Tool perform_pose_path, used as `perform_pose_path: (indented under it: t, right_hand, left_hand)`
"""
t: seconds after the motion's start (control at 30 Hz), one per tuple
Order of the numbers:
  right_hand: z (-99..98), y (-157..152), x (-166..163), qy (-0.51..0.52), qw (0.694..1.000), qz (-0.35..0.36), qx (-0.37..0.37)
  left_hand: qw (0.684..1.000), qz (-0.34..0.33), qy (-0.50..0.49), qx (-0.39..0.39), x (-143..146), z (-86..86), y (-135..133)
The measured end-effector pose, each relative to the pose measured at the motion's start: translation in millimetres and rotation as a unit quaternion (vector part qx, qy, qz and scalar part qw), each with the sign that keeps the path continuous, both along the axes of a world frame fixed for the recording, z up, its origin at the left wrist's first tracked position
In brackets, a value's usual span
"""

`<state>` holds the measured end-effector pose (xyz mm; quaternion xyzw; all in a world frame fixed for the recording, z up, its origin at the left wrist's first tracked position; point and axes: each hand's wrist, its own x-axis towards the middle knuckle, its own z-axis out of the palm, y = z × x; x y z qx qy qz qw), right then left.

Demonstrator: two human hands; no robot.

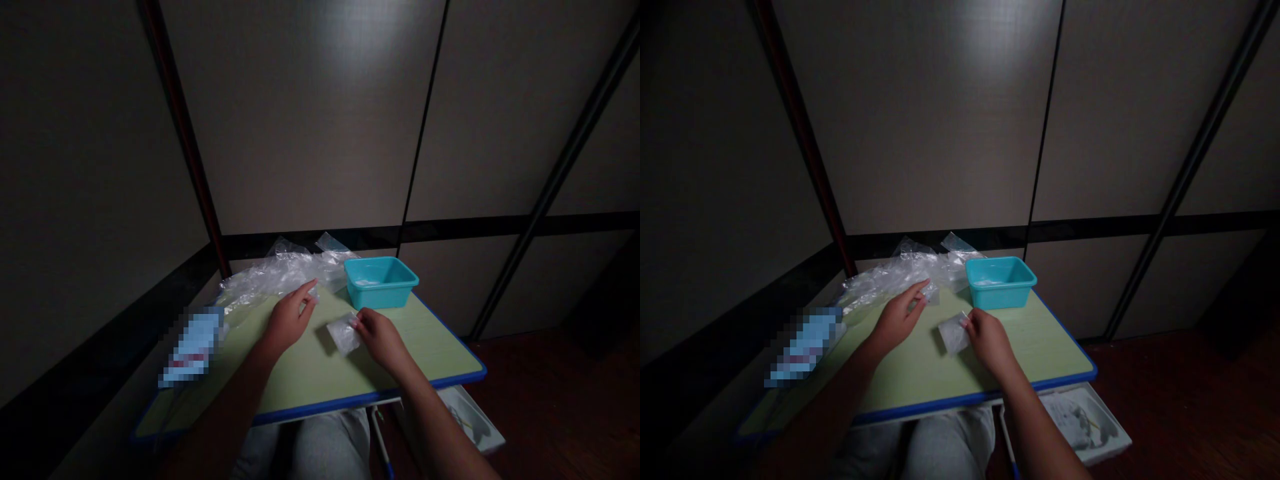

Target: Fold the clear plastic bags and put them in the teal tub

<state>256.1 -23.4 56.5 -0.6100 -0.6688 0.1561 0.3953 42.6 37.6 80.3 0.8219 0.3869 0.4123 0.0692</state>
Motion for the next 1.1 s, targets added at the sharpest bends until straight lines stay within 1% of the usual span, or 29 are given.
perform_pose_path:
  t: [0.1,0.2,0.3,0.4,0.47,0.57,0.67,0.77,0.9,1.0,1.1]
  right_hand:
    - [19.8,-3,35,0.038,0.999,-0.009,0.028]
    - [36.8,-1,69,0.066,0.997,-0.025,0.042]
    - [53.2,4,99,0.093,0.994,-0.035,0.049]
    - [72.2,13,120,0.096,0.993,-0.041,0.055]
    - [84.2,20,128,0.070,0.995,-0.042,0.050]
    - [95.8,32,130,0.016,0.998,-0.037,0.040]
    - [99.2,43,123,-0.047,0.999,-0.014,0.012]
    - [98.1,54,112,-0.131,0.991,-0.002,-0.033]
    - [93.3,65,97,-0.279,0.957,-0.015,-0.074]
    - [86.4,69,90,-0.366,0.925,-0.022,-0.097]
    - [76.6,73,85,-0.423,0.898,-0.024,-0.117]
  left_hand:
    - [0.991,-0.035,0.124,-0.022,41,12.2,27]
    - [0.975,-0.052,0.218,-0.007,72,15.9,50]
    - [0.963,-0.083,0.255,0.007,88,14.3,66]
    - [0.960,-0.107,0.254,0.045,92,9.2,70]
    - [0.959,-0.113,0.248,0.076,91,4.2,66]
    - [0.957,-0.119,0.235,0.118,84,-2.1,49]
    - [0.947,-0.146,0.231,0.168,74,-2.8,25]
    - [0.932,-0.173,0.219,0.230,67,0.7,2]
    - [0.925,-0.182,0.190,0.274,64,1.1,-17]
    - [0.925,-0.178,0.168,0.291,63,-3.5,-20]
    - [0.925,-0.175,0.151,0.302,63,-8.4,-18]
